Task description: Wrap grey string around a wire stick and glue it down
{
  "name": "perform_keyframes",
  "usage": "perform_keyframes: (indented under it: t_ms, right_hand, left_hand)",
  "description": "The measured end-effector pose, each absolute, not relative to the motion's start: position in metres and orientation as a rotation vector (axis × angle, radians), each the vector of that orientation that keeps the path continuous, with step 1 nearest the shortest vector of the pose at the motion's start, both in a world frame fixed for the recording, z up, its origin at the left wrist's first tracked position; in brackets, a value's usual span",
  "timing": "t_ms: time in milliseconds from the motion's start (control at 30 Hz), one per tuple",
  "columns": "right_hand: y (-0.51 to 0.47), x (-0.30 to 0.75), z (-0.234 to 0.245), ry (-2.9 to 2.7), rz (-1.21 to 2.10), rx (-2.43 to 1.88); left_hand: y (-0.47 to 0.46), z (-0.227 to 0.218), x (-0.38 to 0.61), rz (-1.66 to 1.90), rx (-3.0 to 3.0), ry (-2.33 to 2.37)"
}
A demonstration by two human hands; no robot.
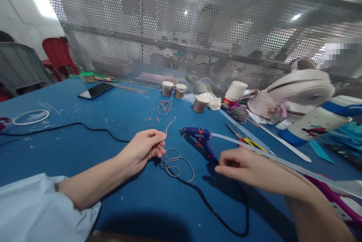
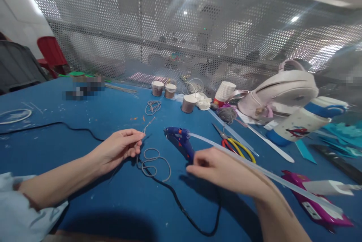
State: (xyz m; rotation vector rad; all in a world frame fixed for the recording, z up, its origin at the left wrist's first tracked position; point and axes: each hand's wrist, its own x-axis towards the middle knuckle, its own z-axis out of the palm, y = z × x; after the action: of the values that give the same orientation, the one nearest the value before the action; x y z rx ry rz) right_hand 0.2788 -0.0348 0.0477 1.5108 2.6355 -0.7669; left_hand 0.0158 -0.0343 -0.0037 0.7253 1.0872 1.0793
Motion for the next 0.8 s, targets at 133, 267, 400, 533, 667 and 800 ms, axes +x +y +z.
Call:
perform_keyframes:
  t_ms: [133,267,400,533,667,800]
  right_hand:
    - [-0.002,0.299,0.033,2.623,-0.455,1.821]
    - [0.012,0.276,0.008,2.836,-0.713,1.732]
    - [0.010,0.251,-0.015,2.856,-0.935,1.945]
    - [-0.001,0.243,-0.019,2.815,-1.297,2.021]
    - [-0.023,0.243,-0.003,2.797,-1.433,1.925]
    - [-0.039,0.239,0.007,2.725,-1.410,1.918]
  left_hand:
    - [-0.035,-0.003,0.018,1.042,0.728,1.109]
    - [-0.035,-0.005,0.020,1.025,0.751,1.113]
    - [-0.036,-0.006,0.020,1.003,0.767,1.124]
    - [-0.038,-0.008,0.019,0.994,0.774,1.130]
    - [-0.039,-0.010,0.017,0.976,0.781,1.137]
    - [-0.038,-0.011,0.018,0.956,0.774,1.126]
